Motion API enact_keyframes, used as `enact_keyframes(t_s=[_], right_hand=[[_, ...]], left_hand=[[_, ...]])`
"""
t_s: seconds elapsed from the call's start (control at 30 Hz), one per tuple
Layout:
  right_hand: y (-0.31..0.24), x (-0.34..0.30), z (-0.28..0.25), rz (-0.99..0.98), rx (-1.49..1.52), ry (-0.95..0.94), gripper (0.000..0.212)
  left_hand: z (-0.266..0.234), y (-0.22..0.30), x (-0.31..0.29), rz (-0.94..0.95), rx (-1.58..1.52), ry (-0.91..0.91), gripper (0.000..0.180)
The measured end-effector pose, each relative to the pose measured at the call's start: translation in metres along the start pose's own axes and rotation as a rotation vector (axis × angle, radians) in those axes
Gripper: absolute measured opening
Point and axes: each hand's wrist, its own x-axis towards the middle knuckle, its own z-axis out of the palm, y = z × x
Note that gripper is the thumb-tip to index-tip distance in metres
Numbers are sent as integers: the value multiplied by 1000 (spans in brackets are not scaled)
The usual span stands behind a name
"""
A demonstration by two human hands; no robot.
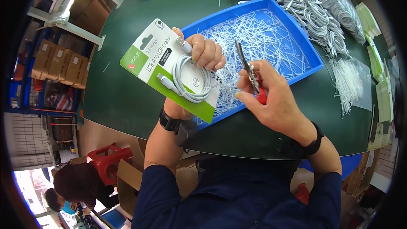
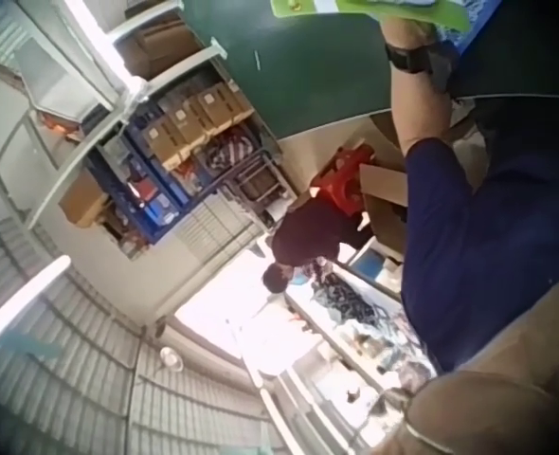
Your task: The person picks up a packaged cable, uses shears to snip the plastic ties on the back and front, and then places the package into a box, repeating the process with a second package.
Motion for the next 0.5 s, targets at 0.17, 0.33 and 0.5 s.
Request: enact_keyframes(t_s=[0.17,0.33,0.5], right_hand=[[0,9,24,-11,188,-9,38],[-5,17,31,-43,171,-17,36],[-4,16,32,-111,130,-30,34]], left_hand=[[18,-5,-3,-19,-38,127,64],[29,-2,-6,-33,-67,226,63],[30,-1,-7,-39,7,218,62]])
